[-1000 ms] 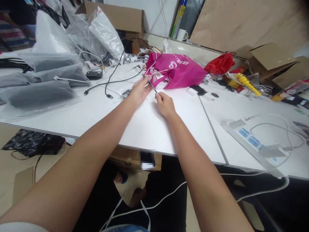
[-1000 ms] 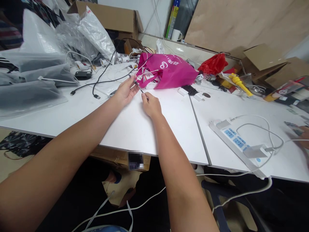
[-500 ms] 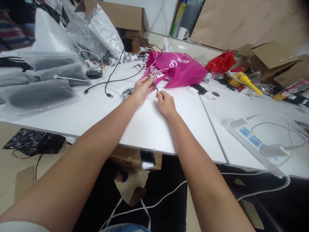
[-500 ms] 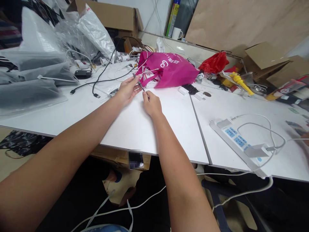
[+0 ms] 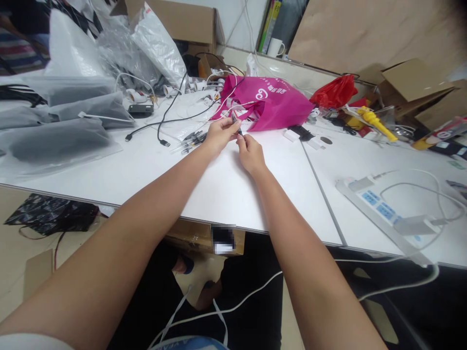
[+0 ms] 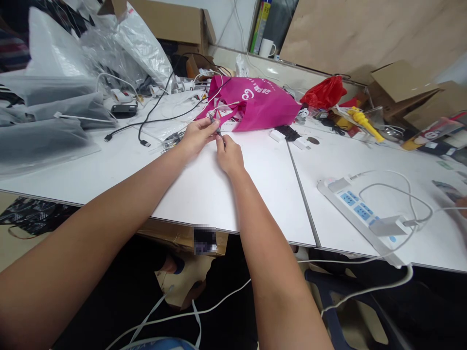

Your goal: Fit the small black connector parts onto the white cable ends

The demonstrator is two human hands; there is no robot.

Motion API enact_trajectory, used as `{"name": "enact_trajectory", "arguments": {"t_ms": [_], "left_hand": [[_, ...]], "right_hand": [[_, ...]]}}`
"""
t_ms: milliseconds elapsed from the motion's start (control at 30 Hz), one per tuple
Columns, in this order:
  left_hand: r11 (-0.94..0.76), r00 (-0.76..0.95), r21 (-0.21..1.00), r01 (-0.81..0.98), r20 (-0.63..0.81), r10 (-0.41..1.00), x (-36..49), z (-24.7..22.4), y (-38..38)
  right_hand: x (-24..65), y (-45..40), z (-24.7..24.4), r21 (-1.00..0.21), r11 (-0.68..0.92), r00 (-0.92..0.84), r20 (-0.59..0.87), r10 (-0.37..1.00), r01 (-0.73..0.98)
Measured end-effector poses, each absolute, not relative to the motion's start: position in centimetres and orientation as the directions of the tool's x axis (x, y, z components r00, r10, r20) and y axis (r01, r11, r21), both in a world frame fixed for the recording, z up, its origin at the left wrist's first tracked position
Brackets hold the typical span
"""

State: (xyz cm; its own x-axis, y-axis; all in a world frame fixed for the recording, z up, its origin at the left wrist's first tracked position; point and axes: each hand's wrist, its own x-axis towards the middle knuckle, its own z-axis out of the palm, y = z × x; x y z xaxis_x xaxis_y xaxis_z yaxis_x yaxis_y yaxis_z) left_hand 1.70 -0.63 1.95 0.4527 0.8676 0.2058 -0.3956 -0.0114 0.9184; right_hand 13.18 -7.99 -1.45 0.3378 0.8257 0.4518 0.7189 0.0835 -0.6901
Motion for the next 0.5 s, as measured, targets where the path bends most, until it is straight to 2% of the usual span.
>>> {"name": "enact_trajectory", "arguments": {"t_ms": [500], "left_hand": [[-0.054, 0.476, 0.950, -0.309, 0.204, 0.855, 1.67, 1.64, -0.43]], "right_hand": [[13.26, -8.08, -1.42, -0.670, 0.101, 0.314, 0.469, 0.826, 0.736]]}}
